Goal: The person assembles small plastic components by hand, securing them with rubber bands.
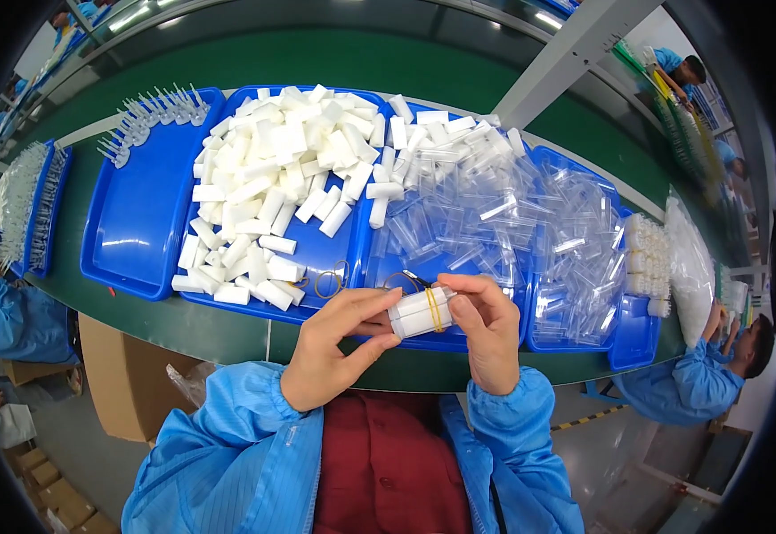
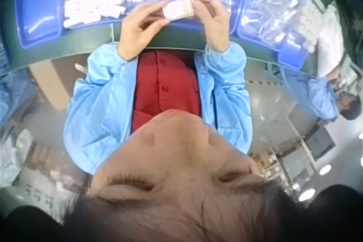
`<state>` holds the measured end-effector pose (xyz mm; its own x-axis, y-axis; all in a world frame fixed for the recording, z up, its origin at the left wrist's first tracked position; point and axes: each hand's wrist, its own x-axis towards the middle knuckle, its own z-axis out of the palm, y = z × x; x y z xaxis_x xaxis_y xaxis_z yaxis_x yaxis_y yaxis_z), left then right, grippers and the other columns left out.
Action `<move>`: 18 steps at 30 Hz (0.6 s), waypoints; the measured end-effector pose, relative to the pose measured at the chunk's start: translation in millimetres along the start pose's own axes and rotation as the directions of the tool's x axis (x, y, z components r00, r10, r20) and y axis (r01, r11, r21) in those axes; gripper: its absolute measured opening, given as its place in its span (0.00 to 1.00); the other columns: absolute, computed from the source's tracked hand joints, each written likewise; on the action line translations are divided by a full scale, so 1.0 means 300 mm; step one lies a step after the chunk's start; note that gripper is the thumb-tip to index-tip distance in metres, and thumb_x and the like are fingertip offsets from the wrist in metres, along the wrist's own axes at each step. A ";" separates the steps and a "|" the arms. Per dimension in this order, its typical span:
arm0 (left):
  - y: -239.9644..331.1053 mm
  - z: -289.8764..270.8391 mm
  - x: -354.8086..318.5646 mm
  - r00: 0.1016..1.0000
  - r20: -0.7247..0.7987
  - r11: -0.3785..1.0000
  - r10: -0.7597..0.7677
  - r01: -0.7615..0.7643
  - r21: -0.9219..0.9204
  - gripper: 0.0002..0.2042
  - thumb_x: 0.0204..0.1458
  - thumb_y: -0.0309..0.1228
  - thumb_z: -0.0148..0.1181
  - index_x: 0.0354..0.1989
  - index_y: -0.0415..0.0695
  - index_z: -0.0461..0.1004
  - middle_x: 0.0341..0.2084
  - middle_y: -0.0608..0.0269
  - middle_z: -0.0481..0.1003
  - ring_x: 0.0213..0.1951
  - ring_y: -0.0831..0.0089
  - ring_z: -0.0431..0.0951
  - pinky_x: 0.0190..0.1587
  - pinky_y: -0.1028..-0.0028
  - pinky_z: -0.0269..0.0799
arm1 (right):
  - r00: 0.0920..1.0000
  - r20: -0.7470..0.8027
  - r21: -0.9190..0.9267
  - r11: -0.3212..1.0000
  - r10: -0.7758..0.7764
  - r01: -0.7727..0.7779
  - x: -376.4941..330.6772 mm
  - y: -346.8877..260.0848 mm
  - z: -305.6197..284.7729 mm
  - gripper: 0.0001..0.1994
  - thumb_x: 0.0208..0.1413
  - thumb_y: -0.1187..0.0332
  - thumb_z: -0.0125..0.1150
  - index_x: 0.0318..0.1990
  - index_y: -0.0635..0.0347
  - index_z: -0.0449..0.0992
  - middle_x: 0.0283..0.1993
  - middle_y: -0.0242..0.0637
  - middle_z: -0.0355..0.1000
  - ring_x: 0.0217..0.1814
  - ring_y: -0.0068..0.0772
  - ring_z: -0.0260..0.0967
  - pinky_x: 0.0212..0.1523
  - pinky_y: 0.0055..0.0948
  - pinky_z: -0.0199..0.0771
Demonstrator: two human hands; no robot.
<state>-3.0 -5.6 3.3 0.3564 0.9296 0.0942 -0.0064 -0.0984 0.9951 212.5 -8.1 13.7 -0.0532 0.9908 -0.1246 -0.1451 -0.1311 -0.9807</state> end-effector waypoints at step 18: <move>-0.022 0.007 0.007 0.998 0.038 0.998 0.053 -0.054 0.013 0.29 0.47 0.19 0.70 0.60 0.40 0.69 0.53 0.54 0.70 0.51 0.65 0.78 0.53 0.70 0.79 | 0.950 0.143 -0.162 0.941 -0.277 0.298 0.016 -0.017 -0.017 0.14 0.67 0.72 0.54 0.57 0.66 0.75 0.57 0.44 0.72 0.58 0.31 0.69 0.57 0.27 0.69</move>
<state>-0.3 -3.6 -3.2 0.3909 0.9088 0.1461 -0.0133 -0.1532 0.9881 218.2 -2.5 17.3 -0.1513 0.9729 0.1747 0.0073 0.1779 -0.9840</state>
